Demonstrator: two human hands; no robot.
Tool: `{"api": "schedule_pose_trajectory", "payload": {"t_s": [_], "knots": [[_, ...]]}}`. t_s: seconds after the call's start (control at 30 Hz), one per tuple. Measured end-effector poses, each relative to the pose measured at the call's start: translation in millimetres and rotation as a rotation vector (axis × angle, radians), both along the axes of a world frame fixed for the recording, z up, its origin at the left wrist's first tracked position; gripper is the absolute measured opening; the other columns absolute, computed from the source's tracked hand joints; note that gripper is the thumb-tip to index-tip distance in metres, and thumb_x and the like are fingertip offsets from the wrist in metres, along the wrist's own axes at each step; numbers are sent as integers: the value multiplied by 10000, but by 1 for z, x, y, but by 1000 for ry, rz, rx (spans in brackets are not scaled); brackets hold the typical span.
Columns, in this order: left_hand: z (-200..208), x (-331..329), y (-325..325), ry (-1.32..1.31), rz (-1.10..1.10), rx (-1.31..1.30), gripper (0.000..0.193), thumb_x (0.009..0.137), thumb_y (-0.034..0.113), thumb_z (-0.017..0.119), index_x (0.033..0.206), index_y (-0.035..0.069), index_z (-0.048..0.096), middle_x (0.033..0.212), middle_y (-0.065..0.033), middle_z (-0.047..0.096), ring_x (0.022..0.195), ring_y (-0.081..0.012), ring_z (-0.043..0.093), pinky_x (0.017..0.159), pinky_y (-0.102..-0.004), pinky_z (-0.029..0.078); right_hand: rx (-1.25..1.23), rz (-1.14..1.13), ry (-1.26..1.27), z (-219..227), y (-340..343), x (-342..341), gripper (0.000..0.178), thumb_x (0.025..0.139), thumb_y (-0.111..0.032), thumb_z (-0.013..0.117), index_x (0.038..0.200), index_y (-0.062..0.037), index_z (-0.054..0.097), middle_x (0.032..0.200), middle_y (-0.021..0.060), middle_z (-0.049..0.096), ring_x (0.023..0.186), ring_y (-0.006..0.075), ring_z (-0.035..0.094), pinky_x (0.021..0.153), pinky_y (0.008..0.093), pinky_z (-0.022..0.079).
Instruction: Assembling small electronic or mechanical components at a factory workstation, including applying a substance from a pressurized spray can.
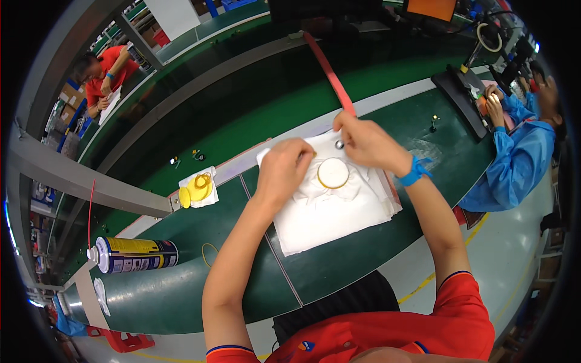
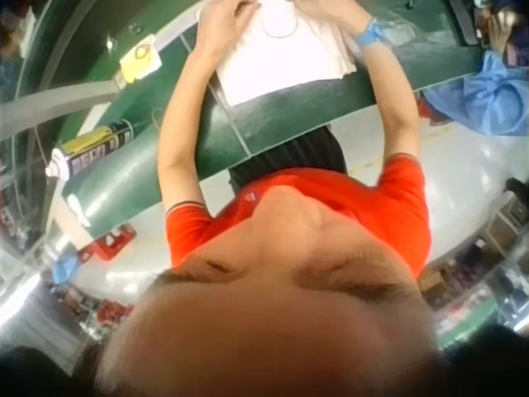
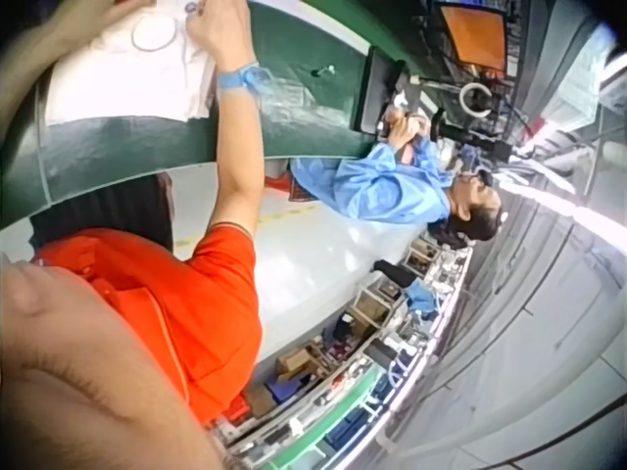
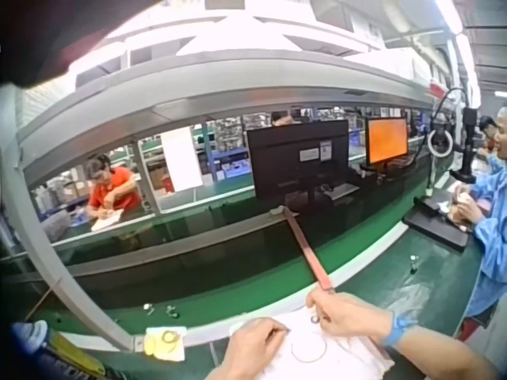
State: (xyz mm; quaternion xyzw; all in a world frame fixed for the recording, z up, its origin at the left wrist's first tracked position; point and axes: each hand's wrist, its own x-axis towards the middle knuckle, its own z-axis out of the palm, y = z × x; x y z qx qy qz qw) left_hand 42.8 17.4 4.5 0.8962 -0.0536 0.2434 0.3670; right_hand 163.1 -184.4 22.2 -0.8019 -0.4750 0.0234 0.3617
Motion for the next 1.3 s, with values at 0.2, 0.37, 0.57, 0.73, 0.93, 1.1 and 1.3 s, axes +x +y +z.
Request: {"api": "schedule_pose_trajectory", "payload": {"t_s": [0.2,0.37,0.57,0.73,0.93,1.1,1.3], "knots": [[10,-7,13,128,2,232,59,821,28,670,847,-18,645,861,-167,697,756,-344,665,728,-416,537,-169,-88,-145,-5,2,-2,377,775,98,569,1113,-51,497,755,152,568,764,387,610,696,474,472],[29,-15,35,269,-5,241,95,811,36,663,893,-12,658,853,-187,691,779,-367,667,731,-433,532,-284,-152,-212,8,-8,11,367,772,80,580,1106,-49,500,764,151,575,755,369,613,688,451,477],[23,20,72,30,134,170,124,839,23,680,959,-4,675,843,-177,690,780,-307,701,731,-354,539,210,-21,107,4,58,45,158,837,-65,727,889,-35,581,747,50,625,739,142,636,661,318,511],[12,47,114,35,235,305,103,852,15,686,951,-14,688,874,-170,701,776,-312,698,737,-368,544,462,-93,310,-1,95,57,208,841,-210,761,940,-35,707,884,115,734,852,236,717,768,357,558],[26,34,104,-157,357,483,132,887,44,683,1013,25,714,1221,-149,642,1166,-341,588,998,-405,467,190,-539,-237,19,-48,56,308,850,-266,743,1114,-118,685,906,92,725,845,284,711,743,400,560],[37,18,26,-239,-23,232,55,879,29,698,930,12,712,977,-123,705,940,-305,663,848,-398,522,-230,-994,-298,-11,-185,105,497,870,-409,736,1204,-65,602,1161,173,679,1069,358,666,868,442,539],[40,-9,-81,-189,-517,241,103,877,139,729,859,45,690,925,-103,678,923,-307,630,819,-422,498,-81,-819,-69,-44,-205,119,155,849,-160,742,919,-34,683,765,100,690,707,210,684,688,330,544]]}}
